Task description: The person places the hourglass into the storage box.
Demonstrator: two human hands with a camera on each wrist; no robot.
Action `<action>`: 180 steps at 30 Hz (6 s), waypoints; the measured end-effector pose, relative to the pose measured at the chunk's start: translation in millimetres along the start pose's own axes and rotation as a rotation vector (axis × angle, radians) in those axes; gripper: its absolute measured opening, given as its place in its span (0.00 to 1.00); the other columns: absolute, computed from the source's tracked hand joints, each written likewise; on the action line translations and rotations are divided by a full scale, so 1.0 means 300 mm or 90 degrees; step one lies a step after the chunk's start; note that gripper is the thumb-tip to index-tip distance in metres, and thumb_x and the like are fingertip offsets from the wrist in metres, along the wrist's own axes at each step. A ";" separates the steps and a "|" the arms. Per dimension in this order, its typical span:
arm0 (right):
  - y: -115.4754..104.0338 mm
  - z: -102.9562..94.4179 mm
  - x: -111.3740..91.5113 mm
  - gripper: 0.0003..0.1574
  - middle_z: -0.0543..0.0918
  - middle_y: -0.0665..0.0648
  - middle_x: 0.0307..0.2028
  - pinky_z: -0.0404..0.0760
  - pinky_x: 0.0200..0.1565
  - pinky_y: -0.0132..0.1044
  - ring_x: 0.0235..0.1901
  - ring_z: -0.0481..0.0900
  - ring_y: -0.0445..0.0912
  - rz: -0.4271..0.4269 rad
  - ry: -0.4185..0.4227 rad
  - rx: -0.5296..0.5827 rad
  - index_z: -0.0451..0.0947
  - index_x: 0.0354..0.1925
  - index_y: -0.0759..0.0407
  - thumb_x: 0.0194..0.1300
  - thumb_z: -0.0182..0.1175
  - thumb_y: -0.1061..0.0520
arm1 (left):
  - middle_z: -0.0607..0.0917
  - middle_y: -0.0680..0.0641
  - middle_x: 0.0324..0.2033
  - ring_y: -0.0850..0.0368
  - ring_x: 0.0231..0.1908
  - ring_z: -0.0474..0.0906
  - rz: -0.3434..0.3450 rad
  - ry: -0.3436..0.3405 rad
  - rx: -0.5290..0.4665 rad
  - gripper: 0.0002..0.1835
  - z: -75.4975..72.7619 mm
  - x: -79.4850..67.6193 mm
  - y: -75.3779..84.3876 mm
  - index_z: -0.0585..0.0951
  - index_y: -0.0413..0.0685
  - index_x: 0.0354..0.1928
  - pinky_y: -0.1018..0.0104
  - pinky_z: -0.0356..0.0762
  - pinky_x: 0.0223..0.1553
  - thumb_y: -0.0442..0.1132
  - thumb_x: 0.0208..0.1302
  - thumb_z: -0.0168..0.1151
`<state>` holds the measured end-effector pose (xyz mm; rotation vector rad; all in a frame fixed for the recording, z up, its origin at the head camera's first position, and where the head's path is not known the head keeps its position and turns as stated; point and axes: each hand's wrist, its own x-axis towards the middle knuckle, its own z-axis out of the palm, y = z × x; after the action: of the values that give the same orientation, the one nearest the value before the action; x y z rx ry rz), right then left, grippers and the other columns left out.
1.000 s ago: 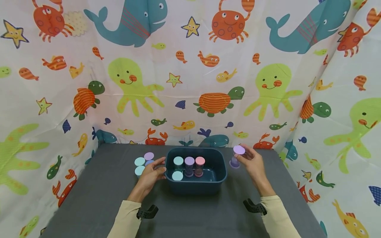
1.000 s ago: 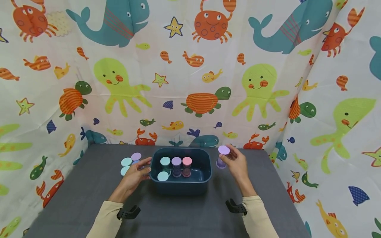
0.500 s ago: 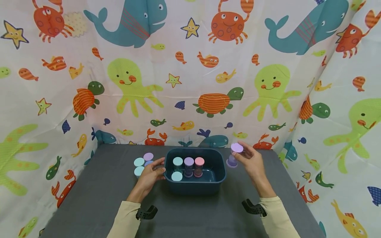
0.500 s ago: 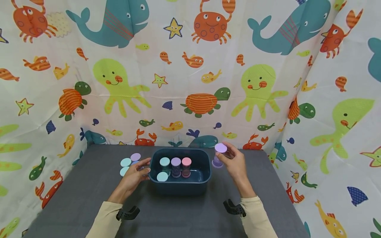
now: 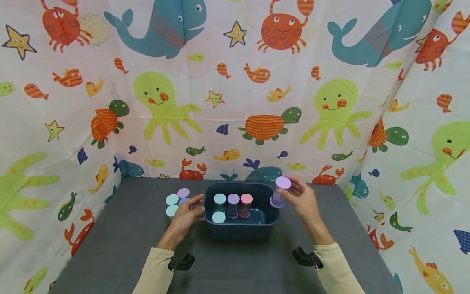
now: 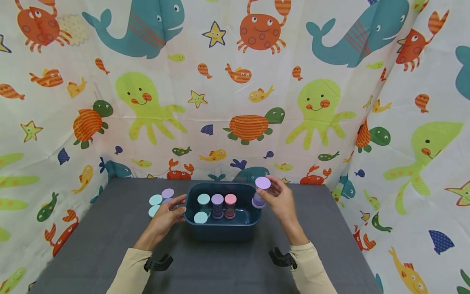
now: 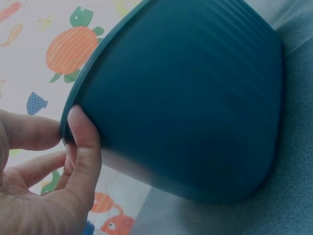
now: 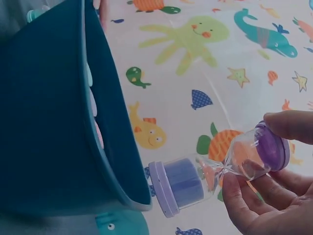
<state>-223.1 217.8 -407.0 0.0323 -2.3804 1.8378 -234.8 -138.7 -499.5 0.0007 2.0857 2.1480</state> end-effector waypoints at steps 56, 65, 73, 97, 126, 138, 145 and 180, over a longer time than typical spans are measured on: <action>0.104 0.284 0.060 0.28 0.80 0.64 0.50 0.84 0.44 0.36 0.45 0.81 0.51 -0.062 -0.321 -0.039 0.75 0.54 0.60 0.56 0.71 0.63 | 0.71 0.37 0.62 0.40 0.49 0.77 0.001 0.005 0.004 0.26 -0.005 0.007 -0.007 0.70 0.44 0.68 0.67 0.83 0.39 0.30 0.69 0.56; 0.117 0.296 0.075 0.26 0.81 0.58 0.49 0.80 0.45 0.39 0.49 0.78 0.53 -0.056 -0.320 -0.120 0.78 0.52 0.54 0.55 0.73 0.58 | 0.72 0.38 0.62 0.52 0.44 0.79 0.003 0.009 0.009 0.26 -0.003 0.003 0.002 0.70 0.45 0.69 0.67 0.83 0.40 0.31 0.69 0.56; 0.125 0.301 0.086 0.26 0.80 0.56 0.48 0.82 0.48 0.41 0.48 0.78 0.51 -0.044 -0.384 -0.136 0.77 0.54 0.52 0.57 0.71 0.59 | 0.72 0.39 0.62 0.53 0.41 0.79 0.003 0.013 0.011 0.26 -0.003 0.005 0.000 0.70 0.46 0.68 0.67 0.83 0.39 0.31 0.68 0.56; 0.158 0.328 0.127 0.23 0.81 0.54 0.48 0.80 0.56 0.49 0.44 0.79 0.47 -0.075 -0.484 -0.217 0.76 0.49 0.54 0.56 0.70 0.66 | 0.73 0.41 0.61 0.50 0.42 0.79 -0.014 0.019 0.007 0.26 0.000 0.006 0.003 0.72 0.48 0.68 0.65 0.83 0.40 0.31 0.68 0.57; 0.188 0.364 0.124 0.22 0.80 0.54 0.48 0.79 0.58 0.48 0.49 0.80 0.49 -0.079 -0.536 -0.232 0.75 0.49 0.57 0.58 0.66 0.71 | 0.72 0.39 0.62 0.45 0.47 0.78 -0.016 0.015 -0.007 0.26 -0.003 0.001 -0.014 0.70 0.46 0.68 0.67 0.83 0.39 0.31 0.68 0.56; 0.183 0.365 0.136 0.22 0.79 0.58 0.50 0.77 0.59 0.51 0.51 0.79 0.52 -0.062 -0.557 -0.220 0.75 0.51 0.60 0.59 0.64 0.71 | 0.70 0.36 0.63 0.47 0.43 0.78 -0.009 -0.003 0.000 0.27 -0.006 0.013 0.000 0.68 0.44 0.69 0.68 0.82 0.39 0.29 0.69 0.54; 0.190 0.365 0.136 0.22 0.79 0.55 0.49 0.77 0.60 0.50 0.51 0.79 0.50 -0.061 -0.568 -0.223 0.75 0.51 0.58 0.60 0.64 0.70 | 0.71 0.38 0.62 0.50 0.43 0.78 -0.018 -0.004 0.003 0.27 -0.008 0.010 0.002 0.68 0.45 0.70 0.68 0.82 0.40 0.30 0.69 0.55; 0.097 0.234 0.067 0.17 0.84 0.57 0.50 0.82 0.52 0.40 0.50 0.83 0.50 -0.126 -0.244 -0.132 0.77 0.54 0.55 0.68 0.59 0.62 | 0.70 0.36 0.63 0.44 0.49 0.77 -0.007 -0.011 0.000 0.27 -0.008 0.010 0.004 0.68 0.44 0.70 0.68 0.82 0.41 0.30 0.69 0.54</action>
<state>-252.4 158.9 -450.0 0.6272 -2.6842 1.6029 -238.0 -140.8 -498.6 0.0078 2.0708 2.1336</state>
